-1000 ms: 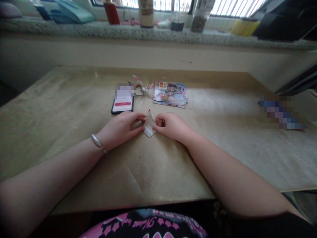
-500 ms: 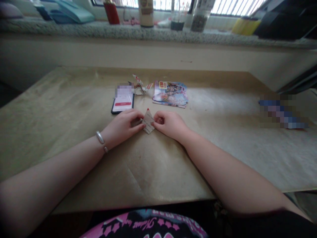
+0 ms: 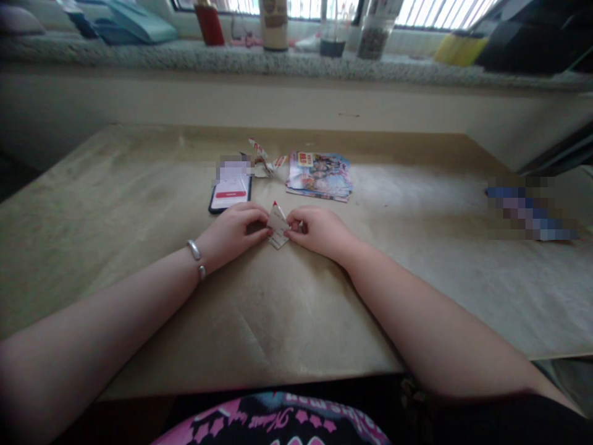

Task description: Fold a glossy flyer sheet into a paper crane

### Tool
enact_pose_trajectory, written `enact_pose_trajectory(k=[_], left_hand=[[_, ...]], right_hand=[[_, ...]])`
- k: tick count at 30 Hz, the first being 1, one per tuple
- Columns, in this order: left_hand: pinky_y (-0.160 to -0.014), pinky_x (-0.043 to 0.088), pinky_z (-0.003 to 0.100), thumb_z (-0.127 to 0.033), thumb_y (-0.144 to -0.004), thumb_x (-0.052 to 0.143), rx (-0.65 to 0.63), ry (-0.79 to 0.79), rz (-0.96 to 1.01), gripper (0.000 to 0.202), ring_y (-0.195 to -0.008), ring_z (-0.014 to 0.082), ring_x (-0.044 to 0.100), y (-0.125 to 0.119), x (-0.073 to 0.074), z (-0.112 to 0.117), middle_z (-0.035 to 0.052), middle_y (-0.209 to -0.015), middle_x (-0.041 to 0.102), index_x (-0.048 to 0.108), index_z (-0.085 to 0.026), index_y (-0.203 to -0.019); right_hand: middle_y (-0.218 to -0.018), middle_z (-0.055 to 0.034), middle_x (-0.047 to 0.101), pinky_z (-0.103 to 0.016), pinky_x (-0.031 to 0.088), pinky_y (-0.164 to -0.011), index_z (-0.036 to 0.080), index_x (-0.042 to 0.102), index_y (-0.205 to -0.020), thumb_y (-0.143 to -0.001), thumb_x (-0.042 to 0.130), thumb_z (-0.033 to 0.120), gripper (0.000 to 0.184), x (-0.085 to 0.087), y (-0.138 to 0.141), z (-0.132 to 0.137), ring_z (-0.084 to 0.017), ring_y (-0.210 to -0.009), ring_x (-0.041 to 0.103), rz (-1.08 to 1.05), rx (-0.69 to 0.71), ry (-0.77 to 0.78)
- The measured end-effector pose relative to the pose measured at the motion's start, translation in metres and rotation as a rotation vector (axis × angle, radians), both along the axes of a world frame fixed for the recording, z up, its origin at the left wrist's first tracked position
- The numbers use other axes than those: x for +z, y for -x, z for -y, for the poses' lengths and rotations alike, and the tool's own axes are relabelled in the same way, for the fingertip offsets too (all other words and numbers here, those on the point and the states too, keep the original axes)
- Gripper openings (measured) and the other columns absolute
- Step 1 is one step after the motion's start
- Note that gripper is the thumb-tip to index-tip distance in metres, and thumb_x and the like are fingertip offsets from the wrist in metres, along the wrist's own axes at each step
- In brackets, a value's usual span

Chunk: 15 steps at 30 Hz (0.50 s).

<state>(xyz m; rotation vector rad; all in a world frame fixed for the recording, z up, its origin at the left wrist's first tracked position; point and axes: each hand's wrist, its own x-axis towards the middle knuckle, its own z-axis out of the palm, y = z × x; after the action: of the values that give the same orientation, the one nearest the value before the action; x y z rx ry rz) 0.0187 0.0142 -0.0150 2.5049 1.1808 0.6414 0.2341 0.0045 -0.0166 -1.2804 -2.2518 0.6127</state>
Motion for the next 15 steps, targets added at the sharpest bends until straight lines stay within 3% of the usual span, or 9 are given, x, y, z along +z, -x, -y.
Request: enact_pose_trajectory(k=[8,15], left_hand=[[-0.085,0.05,0.033,-0.021,-0.082,0.068,-0.1,-0.144,-0.048,0.01,-0.093,0.0194,0.061,0.004,-0.0018,0.0028,0.0075,-0.097,0.068,0.066,-0.014,-0.088],[-0.081,0.051,0.031,-0.019,-0.086,0.063,-0.08,-0.158,-0.048,0.008,-0.086,0.0177,0.062,0.0029,-0.0037,-0.0003,0.0067,-0.093,0.068,0.066,-0.014,-0.09]], right_hand=[[-0.064,0.0031,0.055,-0.023,0.035,-0.056,0.019,0.06,-0.071,-0.077,0.063,0.025,0.009,-0.0011,-0.0023,0.0001,-0.009,-0.056,0.046,-0.019,-0.002,-0.067],[-0.07,0.0016,0.058,-0.023,0.035,-0.057,0.019,0.063,-0.076,-0.078,0.062,0.024,0.005,-0.0022,-0.0003,0.0016,-0.01,-0.058,0.047,0.026,-0.027,-0.146]])
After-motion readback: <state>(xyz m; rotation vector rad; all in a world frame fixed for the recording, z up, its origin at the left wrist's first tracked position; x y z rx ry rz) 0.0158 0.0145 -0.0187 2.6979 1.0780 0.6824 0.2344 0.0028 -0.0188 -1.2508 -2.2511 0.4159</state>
